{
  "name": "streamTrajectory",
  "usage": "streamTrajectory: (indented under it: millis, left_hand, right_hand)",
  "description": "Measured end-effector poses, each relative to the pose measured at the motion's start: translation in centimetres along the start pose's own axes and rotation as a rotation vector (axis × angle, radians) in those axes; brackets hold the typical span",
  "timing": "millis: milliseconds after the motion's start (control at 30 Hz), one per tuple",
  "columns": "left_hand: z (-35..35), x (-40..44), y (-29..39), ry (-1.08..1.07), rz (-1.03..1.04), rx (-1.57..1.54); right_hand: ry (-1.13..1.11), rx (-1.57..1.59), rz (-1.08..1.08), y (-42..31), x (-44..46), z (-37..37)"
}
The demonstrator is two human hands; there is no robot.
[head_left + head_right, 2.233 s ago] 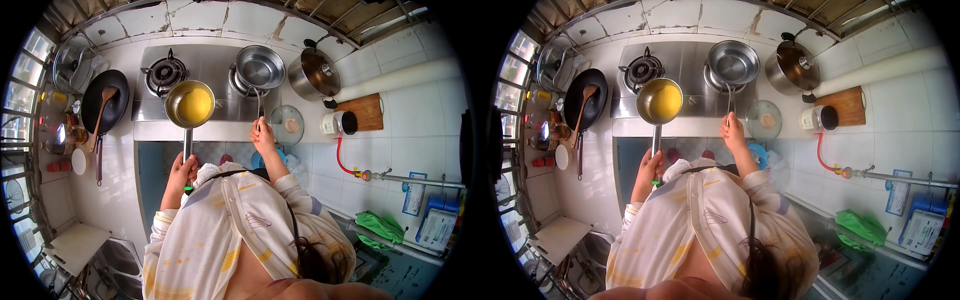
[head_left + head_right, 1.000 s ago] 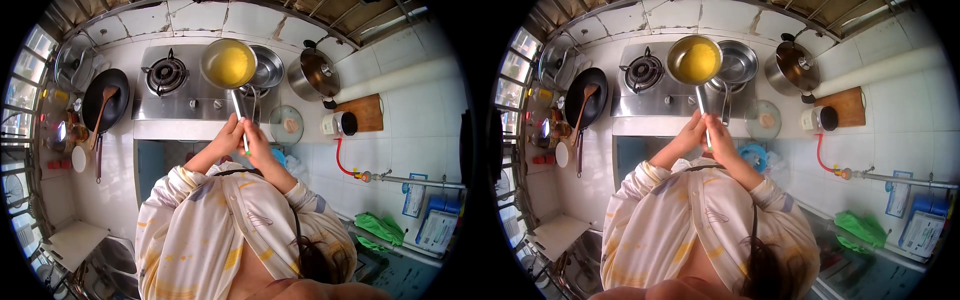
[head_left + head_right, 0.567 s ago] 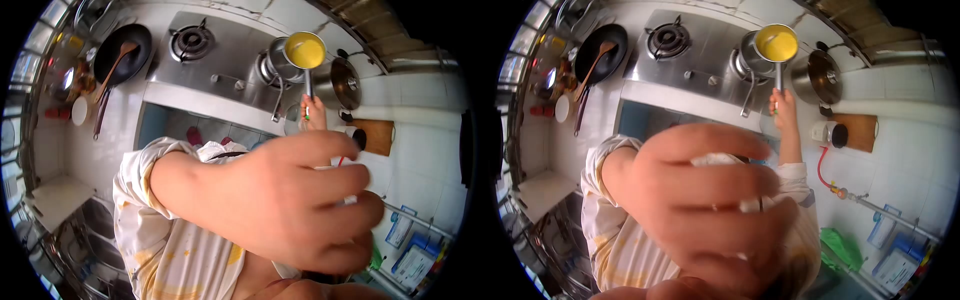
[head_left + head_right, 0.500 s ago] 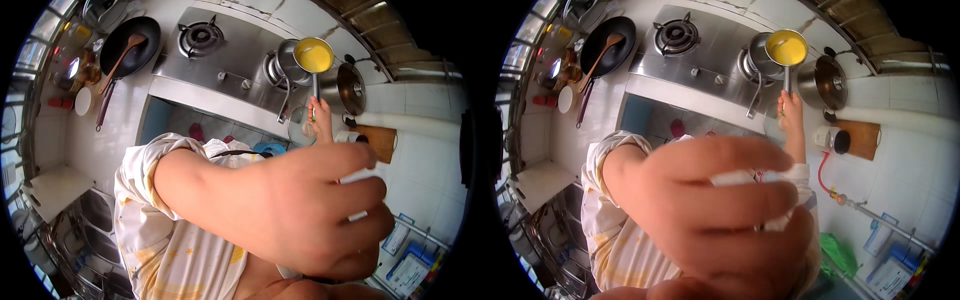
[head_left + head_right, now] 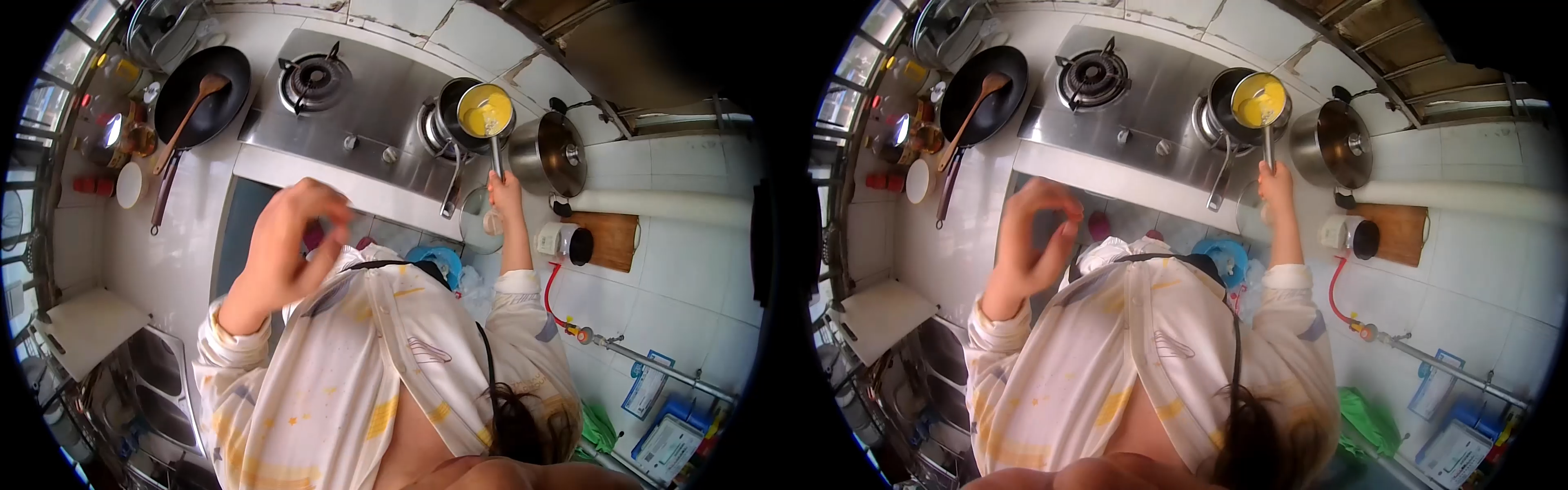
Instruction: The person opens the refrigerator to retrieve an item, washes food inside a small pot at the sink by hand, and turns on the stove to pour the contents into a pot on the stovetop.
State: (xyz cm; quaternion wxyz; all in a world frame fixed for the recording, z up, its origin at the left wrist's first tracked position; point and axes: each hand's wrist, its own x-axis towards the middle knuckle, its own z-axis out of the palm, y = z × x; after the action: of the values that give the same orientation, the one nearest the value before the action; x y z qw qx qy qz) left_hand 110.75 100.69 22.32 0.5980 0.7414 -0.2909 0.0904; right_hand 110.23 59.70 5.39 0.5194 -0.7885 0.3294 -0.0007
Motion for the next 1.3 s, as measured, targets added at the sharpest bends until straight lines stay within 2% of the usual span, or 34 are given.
streamTrajectory:
  millis: [100,133,233,333,400,467,500,533,600,633,700,800,933,1000,1133,1167,1267,1300]
  left_hand:
    - [0.8,-5.6,-7.4,-0.057,-0.452,0.165]
    - [0.9,-8.0,-9.8,-0.084,-0.601,0.236]
    - [1.8,-17.8,-18.0,0.182,-0.844,0.241]
    - [2.1,-27.7,-23.7,0.471,-0.925,0.15]
    - [1.7,-34.5,-27.3,0.533,-1.074,0.037]
    - [1.4,-36.2,-26.4,0.548,-1.147,-0.013]
    - [1.3,-36.8,-26.0,0.56,-1.223,-0.059]
    - [1.3,-37.4,-25.8,0.559,-1.219,-0.062]
    - [1.4,-38.5,-26.2,0.558,-1.193,-0.037]
    - [1.4,-38.7,-26.1,0.555,-1.186,-0.039]
    - [1.6,-38.9,-26.0,0.515,-1.221,0.004]
    - [2.0,-38.9,-25.7,0.461,-1.228,0.049]
    - [2.3,-37.2,-23.5,0.428,-1.189,0.203]
    - [2.4,-37.5,-23.7,0.375,-1.182,0.171]
    - [2.4,-38.2,-25.2,0.331,-1.216,0.092]
    - [2.5,-37.3,-24.9,0.323,-1.131,0.143]
    - [2.9,-37.5,-29.1,0.315,-1.157,0.08]
    - [3.0,-35.8,-29.2,0.256,-1.077,0.214]
  right_hand:
    - [0.069,-0.299,-0.065,0.5,0.7,-0.4]
    - [0.084,-0.3,-0.069,0.3,0.6,-0.6]
    - [0.211,-0.669,-0.273,-0.4,0.3,-0.6]
    - [0.205,-0.822,-0.208,-1.0,0.0,-0.5]
    - [0.207,-0.811,-0.27,-1.2,-0.3,-0.4]
    - [0.041,-0.759,-0.212,-1.6,-0.4,-0.4]
    - [-0.078,-0.452,0.007,-1.9,-0.4,-0.3]
    - [-0.073,-0.452,0.005,-2.0,-0.4,-0.5]
    - [-0.257,0.196,0.197,-2.2,-0.5,-1.0]
    - [-0.252,0.199,0.192,-2.2,-0.6,-1.1]
    - [-0.353,0.586,0.32,-1.9,-0.8,-1.3]
    - [-0.395,0.723,0.359,-0.9,-1.3,-1.5]
    - [-0.344,0.742,0.34,-1.1,-3.6,-1.8]
    - [-0.276,0.655,0.236,-1.5,-4.5,-2.3]
    - [-0.197,0.576,0.16,-1.8,-5.0,-3.3]
    - [-0.187,0.577,0.155,-2.1,-5.3,-3.6]
    - [-0.127,0.562,0.157,-2.6,-6.1,-3.9]
    - [-0.132,0.561,0.145,-2.6,-6.3,-4.0]
